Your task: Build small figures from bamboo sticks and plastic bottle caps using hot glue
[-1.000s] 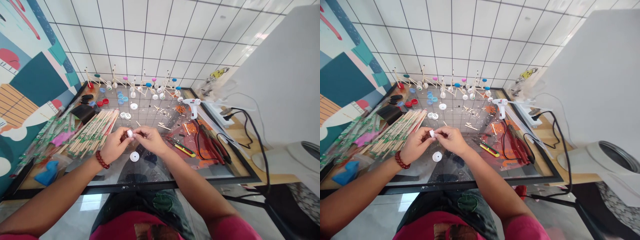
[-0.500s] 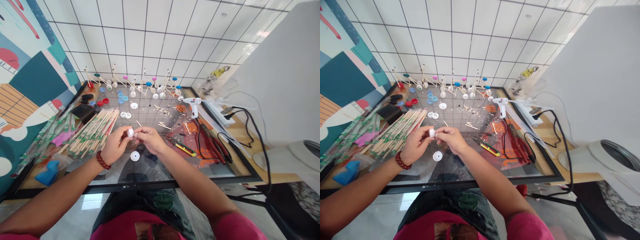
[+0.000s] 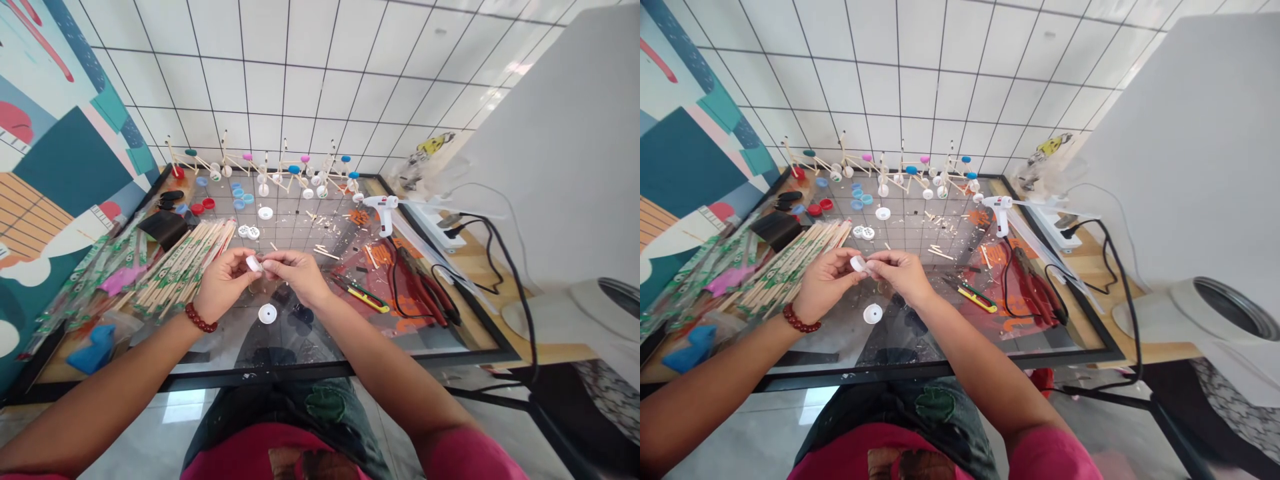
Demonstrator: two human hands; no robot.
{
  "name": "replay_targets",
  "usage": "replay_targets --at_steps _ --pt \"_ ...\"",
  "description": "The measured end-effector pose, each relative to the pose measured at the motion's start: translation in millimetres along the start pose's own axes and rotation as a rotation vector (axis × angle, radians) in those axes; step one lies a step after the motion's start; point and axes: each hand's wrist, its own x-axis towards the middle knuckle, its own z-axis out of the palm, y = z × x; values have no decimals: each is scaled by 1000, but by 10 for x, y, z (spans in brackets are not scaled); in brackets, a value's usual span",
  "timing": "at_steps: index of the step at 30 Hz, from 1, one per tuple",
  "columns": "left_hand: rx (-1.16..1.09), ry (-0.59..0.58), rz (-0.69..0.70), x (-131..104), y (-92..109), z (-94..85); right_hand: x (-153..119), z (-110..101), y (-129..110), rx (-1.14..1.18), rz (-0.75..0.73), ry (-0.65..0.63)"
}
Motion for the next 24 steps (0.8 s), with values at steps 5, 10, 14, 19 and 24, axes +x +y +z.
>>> replay_targets --at_steps 5,10,14,19,24 --pt "-128 -66 -109 -8 -45 -14 -53 -1 9 -367 -314 -39" --pt "-350 -70 -225 38 -23 -44 -53 -46 -16 -498 -344 -9" --pt "-423 -50 -215 69 -24 -51 -9 -52 60 -428 -234 89" --pt "-405 -43 -209 47 -32 -18 -19 -36 124 -409 -249 110" --pt "-372 -54 -184 27 -45 2 -62 -1 110 -523 -293 125"
